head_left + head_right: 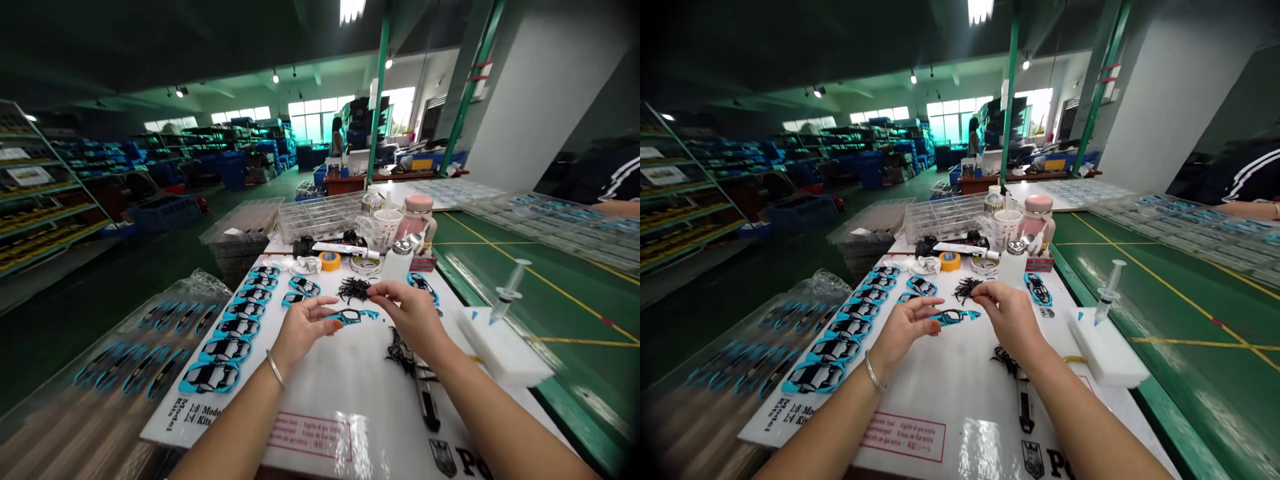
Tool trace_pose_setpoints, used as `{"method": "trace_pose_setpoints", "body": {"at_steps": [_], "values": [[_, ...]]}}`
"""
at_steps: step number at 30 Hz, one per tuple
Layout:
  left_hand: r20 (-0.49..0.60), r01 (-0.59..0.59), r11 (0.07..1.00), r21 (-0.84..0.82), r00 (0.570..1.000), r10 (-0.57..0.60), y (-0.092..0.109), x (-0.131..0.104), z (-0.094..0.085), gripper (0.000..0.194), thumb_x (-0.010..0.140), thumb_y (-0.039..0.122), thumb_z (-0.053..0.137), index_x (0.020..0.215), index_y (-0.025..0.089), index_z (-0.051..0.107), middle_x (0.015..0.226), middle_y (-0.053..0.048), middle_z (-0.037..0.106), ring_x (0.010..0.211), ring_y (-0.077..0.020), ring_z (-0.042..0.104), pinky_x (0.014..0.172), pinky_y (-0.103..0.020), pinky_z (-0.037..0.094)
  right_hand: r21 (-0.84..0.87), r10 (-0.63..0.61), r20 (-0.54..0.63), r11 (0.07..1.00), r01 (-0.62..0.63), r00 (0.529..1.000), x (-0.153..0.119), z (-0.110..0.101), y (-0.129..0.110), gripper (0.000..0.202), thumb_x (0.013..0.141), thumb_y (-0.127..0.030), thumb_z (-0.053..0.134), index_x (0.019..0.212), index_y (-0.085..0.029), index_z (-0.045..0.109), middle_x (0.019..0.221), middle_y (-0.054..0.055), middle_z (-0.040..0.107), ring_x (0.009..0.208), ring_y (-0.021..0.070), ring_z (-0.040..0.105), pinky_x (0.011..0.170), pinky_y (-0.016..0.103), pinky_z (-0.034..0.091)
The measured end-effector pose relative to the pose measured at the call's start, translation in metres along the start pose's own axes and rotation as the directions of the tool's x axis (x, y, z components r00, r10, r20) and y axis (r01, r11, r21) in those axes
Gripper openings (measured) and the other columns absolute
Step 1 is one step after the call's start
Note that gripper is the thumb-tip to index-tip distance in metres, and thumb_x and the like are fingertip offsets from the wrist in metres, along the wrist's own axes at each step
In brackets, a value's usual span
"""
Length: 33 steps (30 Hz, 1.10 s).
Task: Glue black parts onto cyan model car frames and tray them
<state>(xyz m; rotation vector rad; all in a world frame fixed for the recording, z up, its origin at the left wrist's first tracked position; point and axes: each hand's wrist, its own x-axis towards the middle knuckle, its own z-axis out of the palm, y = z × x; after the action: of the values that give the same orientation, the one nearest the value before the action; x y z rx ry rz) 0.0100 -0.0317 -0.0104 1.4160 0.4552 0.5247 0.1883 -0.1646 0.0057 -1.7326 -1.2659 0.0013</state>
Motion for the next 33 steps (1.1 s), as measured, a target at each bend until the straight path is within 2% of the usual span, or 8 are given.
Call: {"method": "trace_pose_setpoints", "body": {"at_steps": [4,9,21,33], "values": [[-0.083,0.026,0.993,0.114,0.996,-0.017,0.003,0.002,0.002,0.061,0.060,0.034,0.086,0.114,0.014,0.064,0.092,-0.009,0.072,0.079,-0.0190,0.066,0.072,-0.029,0.051,-0.039,-0.238,0.006,0.971,0.238,0.971,-0.006,0.005,-0.012,0.011,0.089,-0.016,0.056,0.088,-0.021,0.066,0.104,0.001,0.068,0.096,0.0174,0.062,0.083,0.031,0.048],[-0.164,-0.020,0.964,0.264,0.984,0.065,0.003,0.002,0.005,0.062,0.059,0.036,0.087,0.114,0.017,0.064,0.096,-0.009,0.073,0.093,-0.0244,0.066,0.080,-0.032,0.051,-0.095,-0.358,0.031,0.928,0.359,0.933,-0.012,0.016,-0.019,0.011,0.091,-0.013,0.056,0.089,-0.020,0.065,0.108,0.004,0.067,0.100,0.0189,0.060,0.083,0.034,0.051],[-0.223,-0.050,0.909,0.414,0.962,0.154,0.005,-0.004,0.011,0.059,0.059,0.035,0.087,0.112,0.019,0.066,0.097,-0.007,0.073,0.093,-0.0232,0.068,0.074,-0.028,0.054,-0.222,-0.326,0.088,0.915,0.337,0.941,-0.016,0.025,-0.020,0.011,0.089,-0.013,0.058,0.084,-0.018,0.066,0.110,0.005,0.068,0.100,0.0231,0.061,0.080,0.039,0.054],[-0.213,-0.048,0.913,0.405,0.966,0.146,0.001,-0.003,0.008,0.061,0.060,0.036,0.086,0.114,0.021,0.065,0.099,-0.007,0.073,0.097,-0.0241,0.066,0.081,-0.032,0.052,-0.240,-0.269,0.139,0.925,0.296,0.953,-0.017,0.024,-0.021,0.013,0.087,-0.011,0.059,0.085,-0.019,0.068,0.108,0.002,0.068,0.097,0.0216,0.061,0.080,0.037,0.053]]}}
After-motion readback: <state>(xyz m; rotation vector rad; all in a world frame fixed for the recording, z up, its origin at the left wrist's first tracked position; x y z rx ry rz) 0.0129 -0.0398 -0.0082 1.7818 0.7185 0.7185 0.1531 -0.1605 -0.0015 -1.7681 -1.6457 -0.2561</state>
